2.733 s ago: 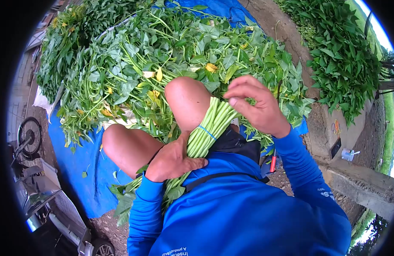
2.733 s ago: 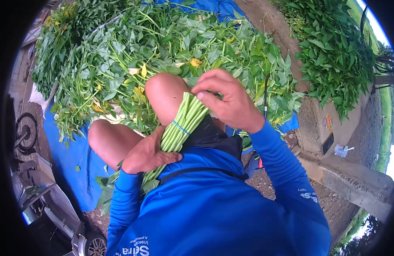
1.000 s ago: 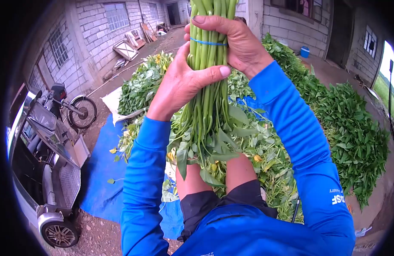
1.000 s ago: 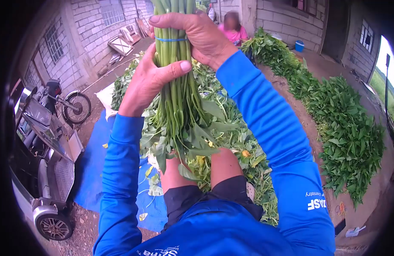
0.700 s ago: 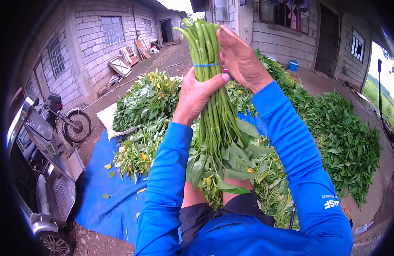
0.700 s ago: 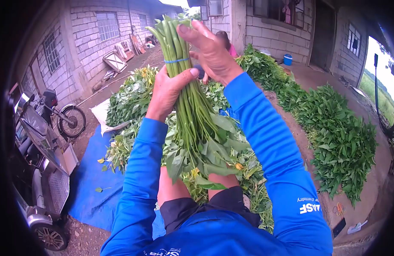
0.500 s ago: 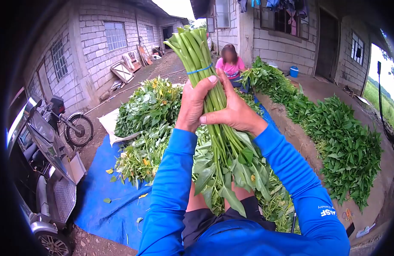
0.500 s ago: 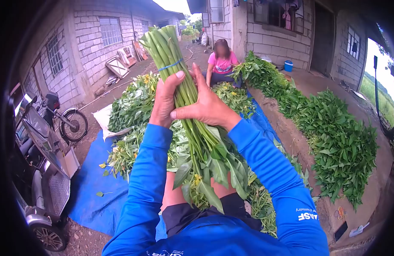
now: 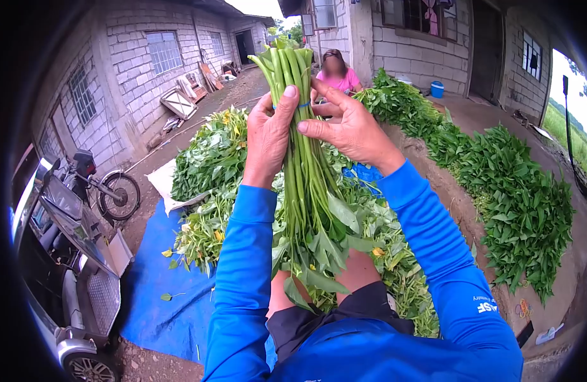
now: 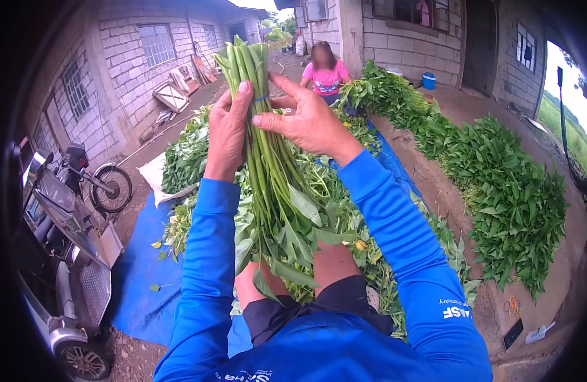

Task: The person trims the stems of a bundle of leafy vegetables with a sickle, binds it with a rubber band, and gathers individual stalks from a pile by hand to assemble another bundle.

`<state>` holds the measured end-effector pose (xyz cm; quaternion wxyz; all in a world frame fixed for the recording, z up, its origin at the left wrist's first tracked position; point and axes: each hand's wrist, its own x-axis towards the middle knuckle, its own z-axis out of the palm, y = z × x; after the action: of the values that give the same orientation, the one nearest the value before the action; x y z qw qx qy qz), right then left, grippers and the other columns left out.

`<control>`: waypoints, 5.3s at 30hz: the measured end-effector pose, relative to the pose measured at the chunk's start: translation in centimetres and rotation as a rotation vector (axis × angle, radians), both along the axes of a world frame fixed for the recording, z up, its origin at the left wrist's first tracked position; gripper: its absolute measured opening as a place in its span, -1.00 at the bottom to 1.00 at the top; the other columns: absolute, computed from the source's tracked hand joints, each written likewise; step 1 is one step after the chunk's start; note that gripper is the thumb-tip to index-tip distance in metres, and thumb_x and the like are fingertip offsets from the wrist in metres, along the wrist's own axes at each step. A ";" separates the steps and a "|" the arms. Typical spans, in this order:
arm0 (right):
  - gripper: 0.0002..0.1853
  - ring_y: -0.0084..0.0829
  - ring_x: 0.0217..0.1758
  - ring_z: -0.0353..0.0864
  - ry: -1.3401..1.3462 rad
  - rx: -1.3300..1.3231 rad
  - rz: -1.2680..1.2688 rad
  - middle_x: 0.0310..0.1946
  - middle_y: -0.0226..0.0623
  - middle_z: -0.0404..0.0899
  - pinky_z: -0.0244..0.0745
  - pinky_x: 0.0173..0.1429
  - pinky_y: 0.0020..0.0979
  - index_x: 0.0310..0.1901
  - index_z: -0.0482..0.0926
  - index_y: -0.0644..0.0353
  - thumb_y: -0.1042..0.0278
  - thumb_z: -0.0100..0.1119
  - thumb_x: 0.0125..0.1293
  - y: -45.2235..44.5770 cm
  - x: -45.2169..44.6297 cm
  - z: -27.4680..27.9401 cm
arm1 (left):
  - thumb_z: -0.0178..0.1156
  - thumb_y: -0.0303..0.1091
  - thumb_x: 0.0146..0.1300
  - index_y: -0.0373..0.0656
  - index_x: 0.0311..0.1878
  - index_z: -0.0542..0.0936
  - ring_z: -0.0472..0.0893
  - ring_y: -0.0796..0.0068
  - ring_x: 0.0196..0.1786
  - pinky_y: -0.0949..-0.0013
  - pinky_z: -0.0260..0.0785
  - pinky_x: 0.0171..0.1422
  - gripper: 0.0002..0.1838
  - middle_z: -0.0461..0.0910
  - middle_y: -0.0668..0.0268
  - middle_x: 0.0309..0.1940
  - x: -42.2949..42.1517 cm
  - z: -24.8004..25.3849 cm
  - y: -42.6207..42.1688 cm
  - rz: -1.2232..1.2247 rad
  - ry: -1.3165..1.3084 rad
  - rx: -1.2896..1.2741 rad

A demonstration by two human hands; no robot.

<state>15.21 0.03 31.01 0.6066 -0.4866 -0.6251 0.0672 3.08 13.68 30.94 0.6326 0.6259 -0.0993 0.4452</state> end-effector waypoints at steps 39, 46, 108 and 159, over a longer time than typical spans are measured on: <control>0.75 0.10 0.78 0.07 -0.020 -0.105 -0.290 0.67 0.35 0.10 0.08 0.77 -0.13 0.70 -0.47 0.50 -0.34 0.77 -0.02 3.3 2.1 -6.5 | 0.49 -0.40 0.22 -0.31 -0.05 0.64 0.69 0.43 -0.41 0.30 0.64 -0.29 -0.69 0.67 0.28 -0.34 3.6 1.4 3.4 0.190 0.292 -0.041; 0.20 -0.17 0.43 0.59 0.142 -0.044 -0.253 0.41 0.02 0.52 0.45 0.54 -0.25 0.67 0.06 0.31 0.35 0.57 -0.01 1.9 -1.9 -8.4 | 0.52 -0.24 0.32 -0.22 -0.04 0.65 0.71 0.42 -0.44 0.29 0.68 -0.30 -0.68 0.70 0.30 -0.37 5.3 0.7 2.3 -0.136 0.257 -0.305; 0.20 -0.07 0.67 0.29 0.721 0.202 -1.039 0.61 0.16 0.27 0.24 0.70 -0.21 0.68 0.02 0.42 -0.17 0.53 0.31 -30.3 48.5 -7.2 | 0.48 -0.06 0.44 -0.28 0.39 0.54 0.79 0.35 -0.04 0.33 0.62 0.02 -0.36 0.79 0.14 0.01 1.1 -28.1 6.8 0.013 1.211 -0.190; -0.87 -0.47 -0.44 0.67 1.407 -0.947 -0.213 -0.32 -0.27 0.71 0.66 -0.41 -0.44 -0.03 0.64 0.20 0.43 0.11 0.57 9.8 8.3 -45.5 | 0.38 -0.21 0.51 -0.37 -0.03 0.72 0.58 0.62 -0.28 0.43 0.47 -0.14 -0.68 0.73 0.36 -0.31 -6.1 -25.9 18.2 0.413 0.933 0.003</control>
<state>23.50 9.79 -14.46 0.5894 -0.5898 0.0400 0.5505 -3.04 31.85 5.06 0.5073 0.7657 0.3189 0.2339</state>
